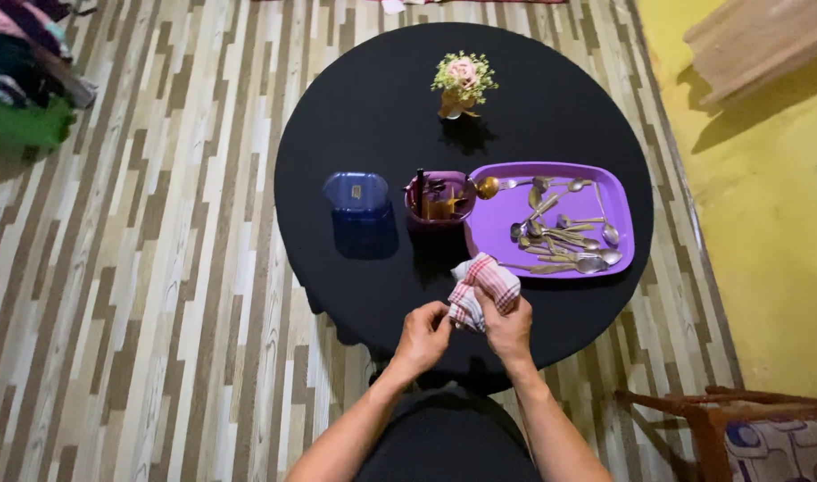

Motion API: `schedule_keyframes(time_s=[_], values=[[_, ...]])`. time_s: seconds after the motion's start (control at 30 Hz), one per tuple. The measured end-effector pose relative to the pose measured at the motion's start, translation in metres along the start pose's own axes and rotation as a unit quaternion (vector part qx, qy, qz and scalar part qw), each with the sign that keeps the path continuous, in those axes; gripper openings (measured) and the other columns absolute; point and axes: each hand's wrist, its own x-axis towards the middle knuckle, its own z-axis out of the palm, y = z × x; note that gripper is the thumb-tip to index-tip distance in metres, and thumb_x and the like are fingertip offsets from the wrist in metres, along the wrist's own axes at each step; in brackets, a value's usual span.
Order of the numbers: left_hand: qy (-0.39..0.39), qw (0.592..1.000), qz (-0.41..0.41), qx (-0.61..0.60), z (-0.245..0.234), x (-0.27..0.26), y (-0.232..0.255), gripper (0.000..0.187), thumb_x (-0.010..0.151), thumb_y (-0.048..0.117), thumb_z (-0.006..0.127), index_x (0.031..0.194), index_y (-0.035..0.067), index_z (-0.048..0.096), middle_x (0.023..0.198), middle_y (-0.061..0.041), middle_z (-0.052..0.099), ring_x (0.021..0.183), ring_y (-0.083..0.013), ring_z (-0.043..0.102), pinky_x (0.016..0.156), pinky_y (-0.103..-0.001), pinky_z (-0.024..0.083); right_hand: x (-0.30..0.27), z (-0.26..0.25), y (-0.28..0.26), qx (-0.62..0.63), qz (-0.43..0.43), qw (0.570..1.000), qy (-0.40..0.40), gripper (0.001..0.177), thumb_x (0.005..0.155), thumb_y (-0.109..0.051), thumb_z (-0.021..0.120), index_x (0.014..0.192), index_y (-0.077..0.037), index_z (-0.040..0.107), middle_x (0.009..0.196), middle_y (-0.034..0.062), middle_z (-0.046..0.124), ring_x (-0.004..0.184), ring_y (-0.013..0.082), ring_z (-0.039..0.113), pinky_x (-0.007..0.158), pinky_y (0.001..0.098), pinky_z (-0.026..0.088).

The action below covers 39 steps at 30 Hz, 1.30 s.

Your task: The recorder is wiping individual spoons and forks with a cloth and placing them into a container.

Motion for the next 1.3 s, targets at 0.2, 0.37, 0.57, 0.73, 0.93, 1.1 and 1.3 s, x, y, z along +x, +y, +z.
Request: schedule_keyframes(time_s=[0.2, 0.37, 0.57, 0.73, 0.93, 1.1, 1.3], values=[[0.06, 0.998, -0.013, -0.029, 0.017, -0.004, 0.009, 0.016, 0.084, 0.0, 0.062, 0.088, 0.006, 0.076, 0.07, -0.016, 0.071, 0.072, -0.0209, 0.068, 0.065, -0.038, 0.055, 0.003, 0.003, 0.001, 0.06, 0.013, 0.994, -0.091, 0.024, 0.081, -0.019, 0.088, 0.099, -0.004, 0.081, 0.09, 0.0154, 0.078, 0.085, 0.0166, 0.066, 0.078, 0.0394, 0.056], [0.101, 0.994, -0.025, -0.035, 0.033, -0.001, 0.016, 0.015, 0.086, 0.003, 0.065, 0.09, 0.009, 0.078, 0.07, -0.01, 0.072, 0.069, -0.0168, 0.069, 0.063, -0.035, 0.055, 0.021, -0.004, -0.018, 0.1, -0.003, 0.989, -0.109, 0.025, 0.087, -0.014, 0.082, 0.105, 0.002, 0.078, 0.099, 0.0205, 0.077, 0.095, 0.0209, 0.068, 0.088, 0.043, 0.056], [0.172, 0.984, 0.003, -0.035, 0.042, -0.015, 0.018, 0.013, 0.088, 0.002, 0.069, 0.097, 0.004, 0.079, 0.079, -0.018, 0.074, 0.077, -0.0312, 0.075, 0.064, -0.037, 0.057, 0.041, -0.009, -0.019, 0.123, -0.064, 0.978, -0.157, 0.025, 0.092, -0.012, 0.078, 0.111, 0.004, 0.076, 0.106, 0.0207, 0.075, 0.103, 0.0224, 0.068, 0.093, 0.0426, 0.054], [0.209, 0.977, -0.03, -0.035, 0.053, -0.026, 0.008, 0.014, 0.091, 0.004, 0.068, 0.098, 0.004, 0.079, 0.078, -0.014, 0.075, 0.071, -0.0265, 0.074, 0.06, -0.035, 0.058, 0.054, -0.022, -0.02, 0.093, -0.097, 0.975, -0.179, 0.018, 0.09, -0.008, 0.08, 0.108, -0.008, 0.08, 0.102, 0.0104, 0.078, 0.097, 0.0116, 0.067, 0.088, 0.0341, 0.055], [0.191, 0.982, 0.003, 0.013, 0.075, -0.027, 0.046, 0.015, 0.086, -0.001, 0.063, 0.096, -0.001, 0.074, 0.077, -0.026, 0.066, 0.078, -0.0413, 0.071, 0.063, -0.049, 0.053, 0.043, -0.032, 0.009, 0.122, -0.024, 0.964, -0.234, 0.025, 0.078, -0.012, 0.09, 0.1, -0.006, 0.081, 0.089, 0.0092, 0.078, 0.082, 0.014, 0.067, 0.079, 0.0359, 0.058], [0.167, 0.986, -0.004, 0.016, 0.101, -0.02, 0.04, 0.013, 0.089, 0.006, 0.068, 0.095, 0.008, 0.079, 0.076, -0.013, 0.071, 0.078, -0.0301, 0.074, 0.065, -0.037, 0.056, 0.071, -0.067, 0.023, 0.111, -0.041, 0.981, -0.155, 0.019, 0.082, -0.005, 0.084, 0.099, 0.0, 0.078, 0.091, 0.0137, 0.076, 0.085, 0.0159, 0.065, 0.08, 0.0394, 0.056], [0.125, 0.992, 0.008, 0.009, 0.106, 0.0, 0.037, 0.013, 0.09, 0.005, 0.068, 0.097, 0.006, 0.08, 0.075, -0.015, 0.072, 0.073, -0.0302, 0.073, 0.063, -0.038, 0.057, 0.096, -0.092, 0.018, 0.099, -0.055, 0.992, -0.061, 0.023, 0.083, -0.007, 0.084, 0.104, 0.0, 0.077, 0.096, 0.0184, 0.075, 0.093, 0.0198, 0.068, 0.081, 0.0423, 0.055]])
